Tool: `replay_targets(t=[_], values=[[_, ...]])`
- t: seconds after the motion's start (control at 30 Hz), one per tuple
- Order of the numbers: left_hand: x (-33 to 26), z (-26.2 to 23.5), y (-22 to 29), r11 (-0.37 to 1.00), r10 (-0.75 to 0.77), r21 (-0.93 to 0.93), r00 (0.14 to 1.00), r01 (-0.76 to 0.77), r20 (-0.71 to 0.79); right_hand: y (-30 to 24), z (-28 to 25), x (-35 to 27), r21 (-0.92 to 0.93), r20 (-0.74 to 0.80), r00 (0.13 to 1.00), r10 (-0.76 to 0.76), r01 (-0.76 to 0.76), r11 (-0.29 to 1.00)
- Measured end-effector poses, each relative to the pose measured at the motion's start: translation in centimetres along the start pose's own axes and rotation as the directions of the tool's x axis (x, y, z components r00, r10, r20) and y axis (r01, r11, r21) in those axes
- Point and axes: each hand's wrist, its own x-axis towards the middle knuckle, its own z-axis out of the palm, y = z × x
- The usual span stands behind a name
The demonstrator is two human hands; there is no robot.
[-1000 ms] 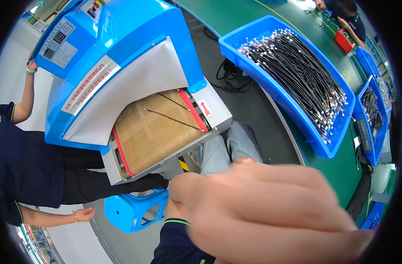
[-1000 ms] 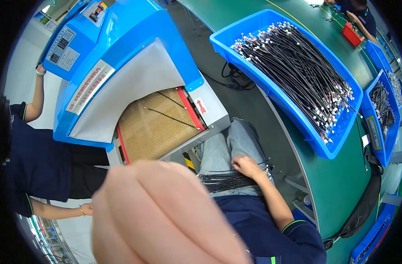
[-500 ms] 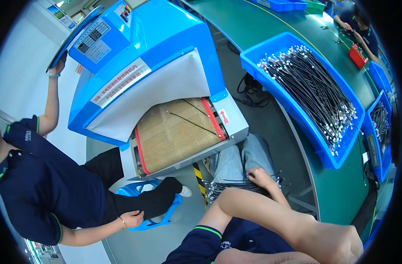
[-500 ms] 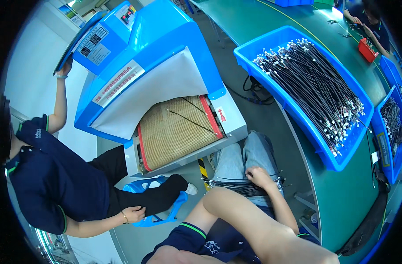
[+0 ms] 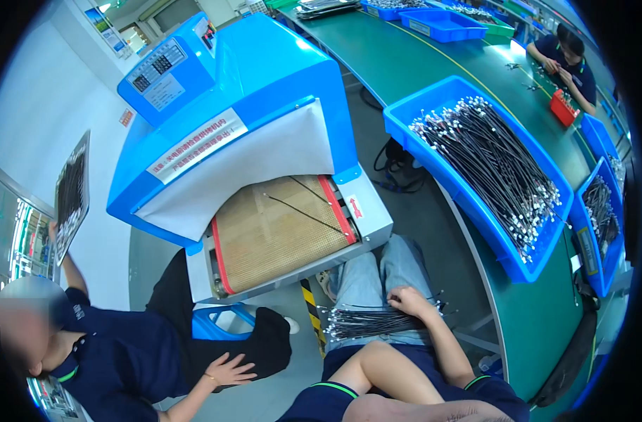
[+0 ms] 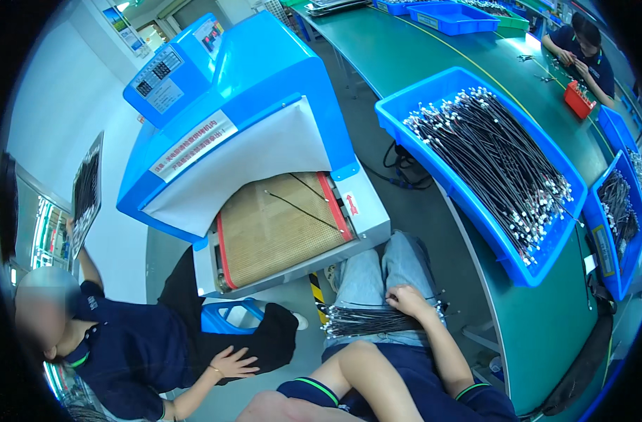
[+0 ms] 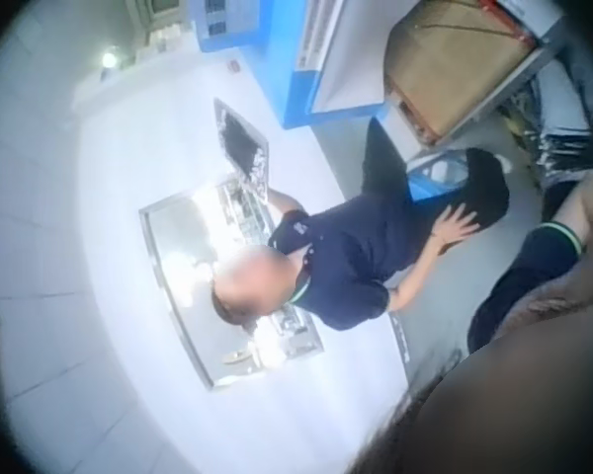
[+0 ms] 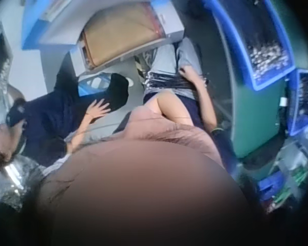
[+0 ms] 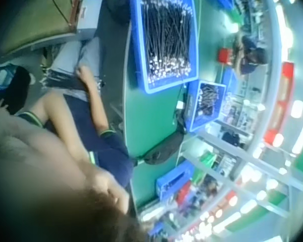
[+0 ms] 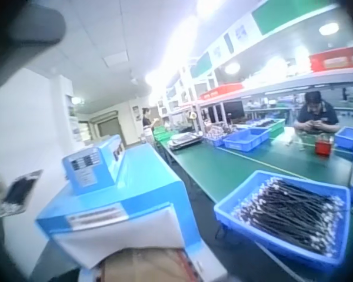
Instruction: The person repeatedly picks up black cables from a blue bin, places them onto a conveyor belt, and then retrieves them from the other side. This cycle continues throughout the clip, with the person handling the cables one at a time.
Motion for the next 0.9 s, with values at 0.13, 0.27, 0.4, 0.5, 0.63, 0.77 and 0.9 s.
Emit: replay_targets(t=[0.13,0.27,0.4,0.5,0.63,0.77,0.9], values=[[11.3,-8.4,-7.1,-0.460,-0.169,-0.888,0.981,0.011,0.100,-0.4,-0.5,-0.4,-0.042,0.116,0.993,0.029,-0.025,0.999],[35.1,-28.9,-18.3,-0.788,-0.370,-0.255,0.762,-0.560,-0.531,-0.4,0.0,0.3,-0.099,0.175,0.984,0.031,-0.013,0.995],[39.7,-27.3,-17.9,-0.360,-0.643,-0.491,0.592,-0.793,-0.486,-0.6,-0.8,-0.3,0.005,0.059,0.998,-0.008,0.007,1.000],[40.0,-18.6,-14.6,-0.330,-0.814,-0.908,0.566,-0.259,0.134,-2.1,-2.5,-0.9,0.088,0.001,0.999,0.040,-0.040,0.995],[38.0,-10.3,-12.6,-0.066,-0.843,-0.917,0.469,0.393,0.262,-3.1,-4.0,-1.0,0.152,-0.109,0.994,0.003,0.013,0.988],[36.5,-8.4,-12.0,-0.153,-0.695,-0.880,0.584,0.451,0.420,-4.6,-5.6,-0.8,0.132,-0.166,0.986,-0.030,0.053,0.990],[35.4,-7.3,-11.9,-0.273,-0.635,-0.892,0.629,0.359,0.448,-5.4,-8.0,-1.0,0.079,-0.159,0.987,-0.034,0.047,0.996]])
